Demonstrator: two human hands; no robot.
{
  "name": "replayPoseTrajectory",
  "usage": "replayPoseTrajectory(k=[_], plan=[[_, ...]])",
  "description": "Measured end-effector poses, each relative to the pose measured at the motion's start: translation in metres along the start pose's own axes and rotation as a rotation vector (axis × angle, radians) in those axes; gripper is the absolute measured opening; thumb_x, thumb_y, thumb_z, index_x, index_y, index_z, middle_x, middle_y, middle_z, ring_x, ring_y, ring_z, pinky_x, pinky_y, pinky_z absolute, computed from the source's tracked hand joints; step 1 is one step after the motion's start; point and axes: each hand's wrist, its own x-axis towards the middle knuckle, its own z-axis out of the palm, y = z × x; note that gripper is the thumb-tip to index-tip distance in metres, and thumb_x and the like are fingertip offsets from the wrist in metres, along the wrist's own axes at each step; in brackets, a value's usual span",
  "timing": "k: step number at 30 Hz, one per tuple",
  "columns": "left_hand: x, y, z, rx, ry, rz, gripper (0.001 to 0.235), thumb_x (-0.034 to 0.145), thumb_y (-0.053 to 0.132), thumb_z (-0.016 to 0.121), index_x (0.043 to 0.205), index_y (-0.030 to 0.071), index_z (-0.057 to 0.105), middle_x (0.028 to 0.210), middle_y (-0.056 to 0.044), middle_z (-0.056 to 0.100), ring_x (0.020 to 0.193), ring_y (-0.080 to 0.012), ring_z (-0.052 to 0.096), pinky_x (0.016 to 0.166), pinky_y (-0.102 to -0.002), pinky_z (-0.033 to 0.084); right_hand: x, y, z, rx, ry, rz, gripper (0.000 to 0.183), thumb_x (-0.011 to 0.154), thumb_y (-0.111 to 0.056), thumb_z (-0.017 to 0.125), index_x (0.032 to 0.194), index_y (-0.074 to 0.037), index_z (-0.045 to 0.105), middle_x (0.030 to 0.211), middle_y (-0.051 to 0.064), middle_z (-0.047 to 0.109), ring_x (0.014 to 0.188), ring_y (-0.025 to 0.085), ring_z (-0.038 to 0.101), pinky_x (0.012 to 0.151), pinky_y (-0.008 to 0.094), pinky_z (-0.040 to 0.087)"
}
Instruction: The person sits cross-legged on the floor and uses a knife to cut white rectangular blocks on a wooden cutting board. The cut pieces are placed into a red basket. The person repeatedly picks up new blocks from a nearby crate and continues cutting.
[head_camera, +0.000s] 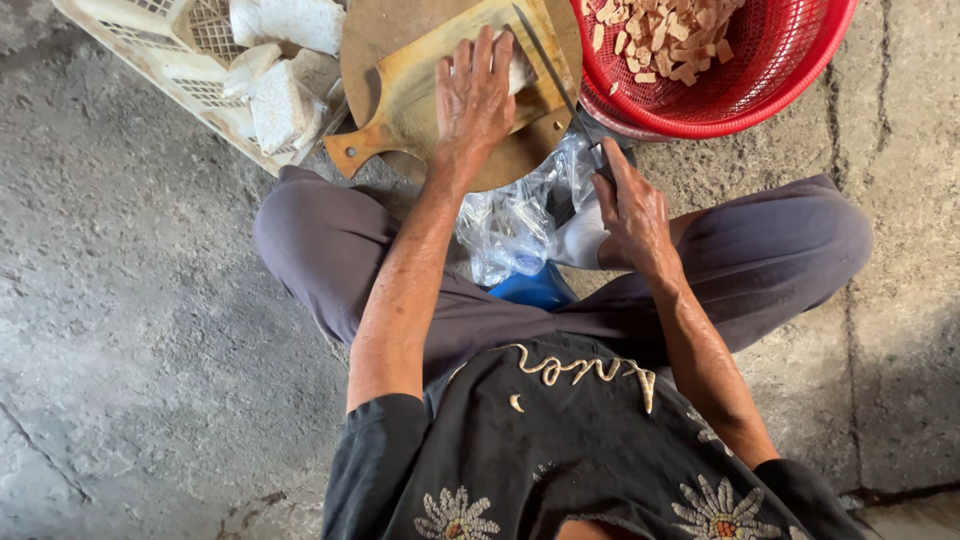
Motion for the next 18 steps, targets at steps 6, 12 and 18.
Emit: replayPoseTrajectory(k=[6, 12, 18], plan=[[0.011, 0.010, -0.020, -0.011, -0.041, -0.015, 0.079, 0.077, 0.020, 0.082, 0.147, 0.007, 0.047, 0.152, -0.015, 0.045, 0.131, -0.0334, 0.050, 0.098, -0.058, 0.046, -0.006, -0.006, -0.012, -0.165, -0.079, 0.054, 0.056, 0.102, -0.024, 0.067, 0.153, -0.013, 0.047, 0.102, 0.023, 0.071, 0.081, 0.041, 0.072, 0.069, 0.052, 0.057], [0.009, 0.011, -0.022, 0.002, -0.014, -0.003, 0.077, 0.078, 0.020, 0.083, 0.146, 0.006, 0.049, 0.151, -0.016, 0.046, 0.130, -0.0345, 0.051, 0.097, -0.057, 0.048, 0.009, -0.011, -0.013, -0.131, -0.153, 0.103, 0.055, 0.104, -0.024, 0.065, 0.155, -0.012, 0.046, 0.099, 0.024, 0.070, 0.079, 0.042, 0.072, 0.066, 0.052, 0.056], [0.006, 0.009, -0.018, 0.008, 0.044, 0.004, 0.075, 0.080, 0.022, 0.082, 0.146, 0.007, 0.050, 0.148, -0.015, 0.048, 0.128, -0.0343, 0.054, 0.098, -0.055, 0.050, 0.035, -0.009, 0.012, -0.041, -0.058, 0.018, 0.054, 0.105, -0.021, 0.065, 0.154, -0.010, 0.046, 0.108, 0.025, 0.072, 0.083, 0.044, 0.071, 0.070, 0.053, 0.057]])
